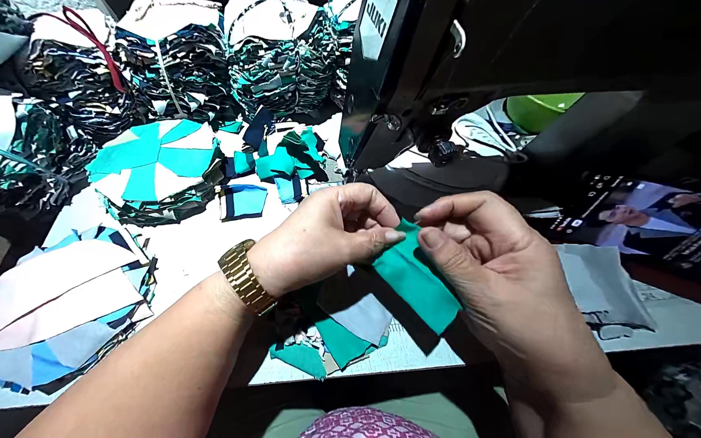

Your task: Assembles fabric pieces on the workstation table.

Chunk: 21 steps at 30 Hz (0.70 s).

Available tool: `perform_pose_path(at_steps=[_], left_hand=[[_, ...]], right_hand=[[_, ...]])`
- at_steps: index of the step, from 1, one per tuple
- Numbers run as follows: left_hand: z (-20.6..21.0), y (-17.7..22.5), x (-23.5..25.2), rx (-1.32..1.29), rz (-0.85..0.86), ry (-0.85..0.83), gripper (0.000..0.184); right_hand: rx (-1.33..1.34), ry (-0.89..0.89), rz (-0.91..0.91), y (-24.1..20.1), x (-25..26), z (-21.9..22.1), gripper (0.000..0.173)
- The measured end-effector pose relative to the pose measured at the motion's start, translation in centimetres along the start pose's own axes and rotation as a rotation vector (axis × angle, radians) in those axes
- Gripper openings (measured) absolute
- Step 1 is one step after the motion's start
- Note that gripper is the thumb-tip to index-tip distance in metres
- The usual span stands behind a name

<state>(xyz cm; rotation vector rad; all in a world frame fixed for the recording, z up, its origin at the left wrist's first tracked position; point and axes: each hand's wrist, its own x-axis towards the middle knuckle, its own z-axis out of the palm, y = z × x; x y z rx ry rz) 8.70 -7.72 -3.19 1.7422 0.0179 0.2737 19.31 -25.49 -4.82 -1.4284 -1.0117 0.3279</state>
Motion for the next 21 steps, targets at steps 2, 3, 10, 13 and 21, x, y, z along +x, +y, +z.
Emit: perform_pose_path(at_steps=[2,3,10,13,21], left_hand=[[-0.6,-0.1,0.0,0.034,0.011,0.037,0.006],[-0.9,0.0,0.0,0.047,0.021,0.054,0.006],[-2.7,1.4,-0.5,0.129,0.002,-0.035,0.01],[-3.3,1.9,-0.8,0.262,-0.048,-0.117,0.01],[-3.2,2.5,-1.3,0.509,-0.215,-0.306,0.024]], right_hand=[[0.143,-0.069,0.115,0.2,0.0,-0.5,0.039],[0.163,-0.077,0.139,0.2,0.0,-0.8,0.043],[0.141,0.043,0.126,0.6,-0.4,-0.9,0.034],[-0.019,0.042,0.073,1.1,-1.2,-0.3,0.031],[-0.43,0.002,-0.017,2.3,-2.4,1.1,0.023]])
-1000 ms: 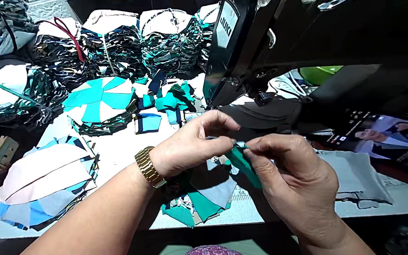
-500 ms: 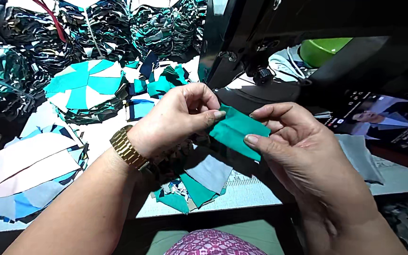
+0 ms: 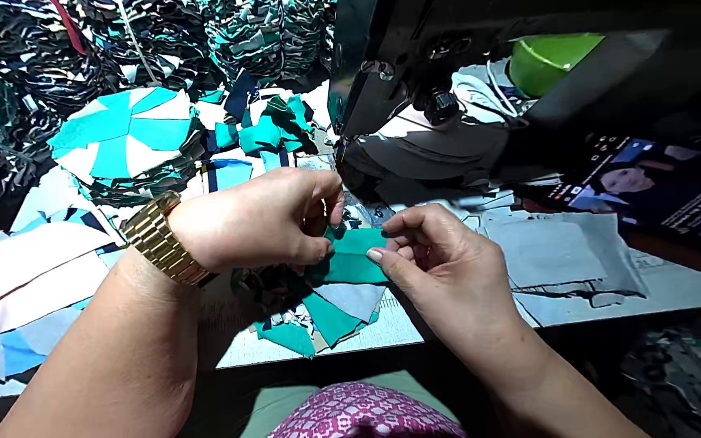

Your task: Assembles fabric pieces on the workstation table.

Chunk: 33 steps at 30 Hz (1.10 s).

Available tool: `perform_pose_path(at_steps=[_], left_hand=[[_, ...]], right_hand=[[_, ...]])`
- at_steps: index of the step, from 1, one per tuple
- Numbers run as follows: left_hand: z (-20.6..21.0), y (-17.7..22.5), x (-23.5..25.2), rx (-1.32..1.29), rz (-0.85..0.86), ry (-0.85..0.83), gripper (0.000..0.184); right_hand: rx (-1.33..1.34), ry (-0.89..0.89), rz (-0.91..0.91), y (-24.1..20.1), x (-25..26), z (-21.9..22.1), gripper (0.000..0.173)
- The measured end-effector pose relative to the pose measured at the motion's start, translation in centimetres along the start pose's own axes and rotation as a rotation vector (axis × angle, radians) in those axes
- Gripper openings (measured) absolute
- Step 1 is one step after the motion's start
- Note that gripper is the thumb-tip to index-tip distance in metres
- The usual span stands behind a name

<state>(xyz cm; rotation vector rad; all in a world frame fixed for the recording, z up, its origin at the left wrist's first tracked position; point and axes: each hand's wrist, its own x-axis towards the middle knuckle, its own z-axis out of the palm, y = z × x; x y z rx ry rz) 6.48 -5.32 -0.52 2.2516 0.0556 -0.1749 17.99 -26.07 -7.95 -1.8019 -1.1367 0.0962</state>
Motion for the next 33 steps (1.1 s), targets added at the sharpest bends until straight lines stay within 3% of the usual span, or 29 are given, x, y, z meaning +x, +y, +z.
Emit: perform_pose_path(at_steps=[5,8,11,15,19,25,28,33], left_hand=[[0.5,0.2,0.6,0.263,-0.124,-0.02,0.028],[0.1,-0.2,0.3,0.307,-0.057,0.059,0.021],[-0.3,-0.7,0.0,0.269,0.079,0.134,0.009],[0.6,-0.5,0.1,0.34,0.08,0.054,0.018],[0.7,-0.3,0.3,0.466,-0.096,-0.073,0.021],[-0.1,-2.3,-0.3,0.394,0.013,-0.066,0.019],[-0.6,-3.1,-0.1,0.291,0.109,-0.037,0.019],[-0.6,-3.2,0.1,0.2,0.152,0.013,0.018]], right_hand=[[-0.153,-0.076,-0.023,0.0,0.5,-0.3,0.024],[-0.139,-0.088,-0.039,0.1,0.9,-1.1,0.023],[-0.133,-0.049,-0.141,-0.1,1.0,-1.7,0.009],[-0.187,-0.132,-0.286,-0.7,0.5,-1.0,0.017],[-0.291,-0.256,-0.284,-1.0,-0.6,-0.4,0.023],[-0.246,-0.338,-0.249,-1.6,-1.9,-1.3,0.029],[-0.222,-0.245,-0.23,-1.0,-2.1,-4.2,0.025],[-0.553,-0.06,-0.085,0.9,-2.3,-10.4,0.017]])
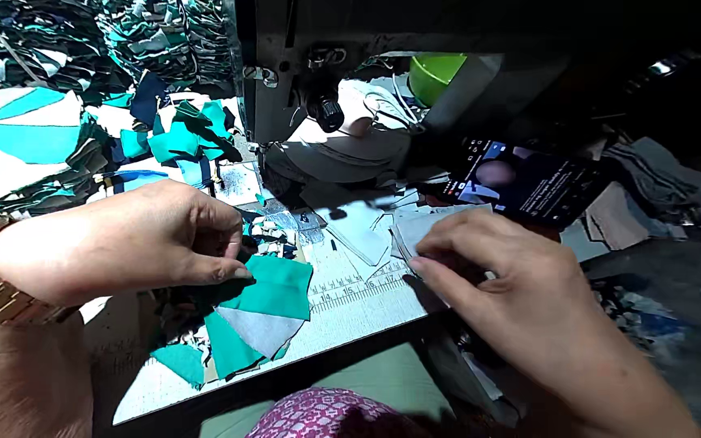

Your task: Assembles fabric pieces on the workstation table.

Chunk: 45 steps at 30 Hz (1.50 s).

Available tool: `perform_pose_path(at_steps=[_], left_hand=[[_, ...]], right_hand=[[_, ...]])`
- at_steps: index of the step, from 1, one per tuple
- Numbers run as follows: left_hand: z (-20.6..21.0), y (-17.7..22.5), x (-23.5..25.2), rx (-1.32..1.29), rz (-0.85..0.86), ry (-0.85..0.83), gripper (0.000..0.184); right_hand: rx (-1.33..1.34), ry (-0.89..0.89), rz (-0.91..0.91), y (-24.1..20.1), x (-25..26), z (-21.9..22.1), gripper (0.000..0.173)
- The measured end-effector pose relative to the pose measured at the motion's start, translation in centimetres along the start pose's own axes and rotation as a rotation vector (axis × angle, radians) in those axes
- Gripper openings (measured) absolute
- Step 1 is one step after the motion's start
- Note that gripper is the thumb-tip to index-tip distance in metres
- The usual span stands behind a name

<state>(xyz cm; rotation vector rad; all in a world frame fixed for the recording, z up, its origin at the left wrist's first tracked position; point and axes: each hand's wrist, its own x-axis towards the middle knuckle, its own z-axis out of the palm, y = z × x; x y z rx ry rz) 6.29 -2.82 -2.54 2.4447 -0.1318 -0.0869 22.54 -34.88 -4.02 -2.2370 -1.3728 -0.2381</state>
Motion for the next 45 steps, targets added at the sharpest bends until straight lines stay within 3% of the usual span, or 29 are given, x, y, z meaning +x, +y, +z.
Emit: perform_pose_path(at_steps=[6,8,10,14,28,35,41,45], left_hand=[[0.6,0.2,0.6,-0.036,0.054,0.047,0.02],[0.5,1.7,0.8,-0.006,-0.045,0.032,0.018],[0.3,4.8,1.3,-0.005,-0.276,0.01,0.014],[0.2,5.7,1.6,0.012,-0.336,-0.023,0.011],[1.0,4.1,1.1,-0.029,-0.178,0.018,0.014],[1.6,3.0,1.1,-0.034,-0.041,0.085,0.013],[2.2,2.9,1.3,-0.096,0.086,0.24,0.004],[2.9,2.3,2.0,-0.13,0.264,0.351,0.027]], right_hand=[[-0.081,-0.007,0.135,1.5,-0.8,0.7,0.012],[-0.111,0.004,0.13,1.3,-0.8,0.9,0.01],[-0.154,0.017,0.106,1.0,-0.7,1.1,0.012],[-0.259,0.019,0.062,0.6,-0.6,1.7,0.014],[0.033,0.078,0.207,2.5,-0.8,0.7,0.007],[0.188,0.063,0.211,2.8,-0.6,0.2,0.016],[0.266,0.113,0.209,2.4,0.1,-1.6,0.024],[0.501,0.161,0.144,0.1,1.2,-1.9,0.026]])
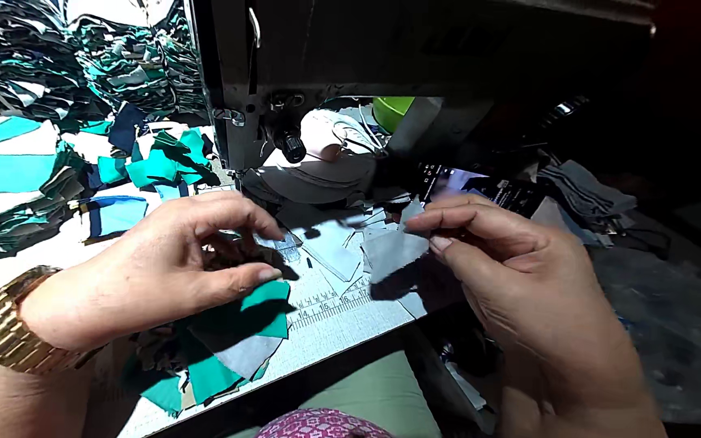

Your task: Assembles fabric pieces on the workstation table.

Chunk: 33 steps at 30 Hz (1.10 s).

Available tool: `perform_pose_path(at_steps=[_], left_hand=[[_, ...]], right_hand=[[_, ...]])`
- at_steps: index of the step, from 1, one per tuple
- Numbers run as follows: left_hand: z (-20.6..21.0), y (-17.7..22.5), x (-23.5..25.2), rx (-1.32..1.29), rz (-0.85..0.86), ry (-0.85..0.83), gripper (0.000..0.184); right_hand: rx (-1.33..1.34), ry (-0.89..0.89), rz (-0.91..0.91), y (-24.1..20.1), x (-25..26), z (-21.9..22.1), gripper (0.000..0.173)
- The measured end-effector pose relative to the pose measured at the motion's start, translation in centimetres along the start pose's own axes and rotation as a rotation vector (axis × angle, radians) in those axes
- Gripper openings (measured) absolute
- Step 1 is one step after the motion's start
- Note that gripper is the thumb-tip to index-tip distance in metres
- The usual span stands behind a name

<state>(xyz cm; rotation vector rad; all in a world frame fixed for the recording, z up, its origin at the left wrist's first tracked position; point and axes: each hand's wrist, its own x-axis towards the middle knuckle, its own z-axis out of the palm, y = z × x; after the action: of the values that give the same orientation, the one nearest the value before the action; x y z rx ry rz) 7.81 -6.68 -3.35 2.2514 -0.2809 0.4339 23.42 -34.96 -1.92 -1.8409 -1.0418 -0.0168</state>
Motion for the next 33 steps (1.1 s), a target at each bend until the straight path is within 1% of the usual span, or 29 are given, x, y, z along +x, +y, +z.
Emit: perform_pose_path(at_steps=[2,4,5,7,9,11,12,15,17,18,20,21,23,25,27,29,33], left_hand=[[0.2,-0.2,0.2,-0.058,0.048,-0.012,0.052],[0.6,0.0,0.3,-0.115,0.043,-0.023,0.072],[0.8,0.2,0.4,-0.137,0.031,-0.03,0.078],[1.1,0.6,0.4,-0.168,0.012,-0.047,0.082],[1.4,0.8,0.4,-0.189,0.015,-0.061,0.078],[1.6,0.6,0.5,-0.207,0.02,-0.066,0.068],[1.6,0.5,0.6,-0.208,0.022,-0.066,0.06],[1.0,0.3,0.6,-0.214,-0.006,-0.053,0.023],[0.2,0.1,0.4,-0.214,-0.028,-0.059,0.008],[-0.2,0.1,0.4,-0.209,-0.048,-0.072,0.006],[-0.9,0.1,0.3,-0.214,-0.083,-0.09,0.009],[-1.2,0.1,0.3,-0.24,-0.102,-0.096,0.01],[-1.9,0.2,0.2,-0.321,-0.171,-0.106,0.009],[-2.4,0.3,0.2,-0.35,-0.236,-0.113,0.008],[-2.8,0.3,0.2,-0.33,-0.274,-0.108,0.007],[-3.1,0.3,0.1,-0.318,-0.309,-0.128,0.008],[-3.4,0.5,-0.2,-0.227,-0.404,-0.253,0.02]], right_hand=[[0.136,-0.008,-0.041,-0.9,0.4,1.3,0.028],[0.21,-0.023,-0.089,-2.0,0.8,2.9,0.029],[0.214,-0.027,-0.118,-2.5,0.9,3.7,0.028],[0.183,-0.021,-0.171,-3.6,1.0,5.3,0.025],[0.132,0.0,-0.23,-4.4,1.1,6.7,0.022],[0.056,0.009,-0.297,-4.6,1.3,7.7,0.018],[0.011,0.017,-0.32,-4.6,1.5,8.0,0.017],[-0.162,0.043,-0.351,-4.1,1.9,8.7,0.01],[-0.231,0.027,-0.346,-3.7,2.1,8.7,0.014],[-0.23,0.003,-0.332,-3.5,2.2,8.6,0.017],[-0.183,-0.057,-0.258,-3.2,2.2,8.5,0.018],[-0.125,-0.09,-0.208,-3.1,2.2,8.5,0.017],[0.052,-0.145,-0.118,-2.9,2.1,8.8,0.008],[0.205,-0.157,-0.038,-2.8,1.9,9.1,0.022],[0.28,-0.123,-0.005,-2.5,1.8,9.4,0.029],[0.285,-0.094,0.004,-2.2,1.6,9.9,0.029],[0.199,-0.088,0.035,-1.7,1.1,11.6,0.025]])
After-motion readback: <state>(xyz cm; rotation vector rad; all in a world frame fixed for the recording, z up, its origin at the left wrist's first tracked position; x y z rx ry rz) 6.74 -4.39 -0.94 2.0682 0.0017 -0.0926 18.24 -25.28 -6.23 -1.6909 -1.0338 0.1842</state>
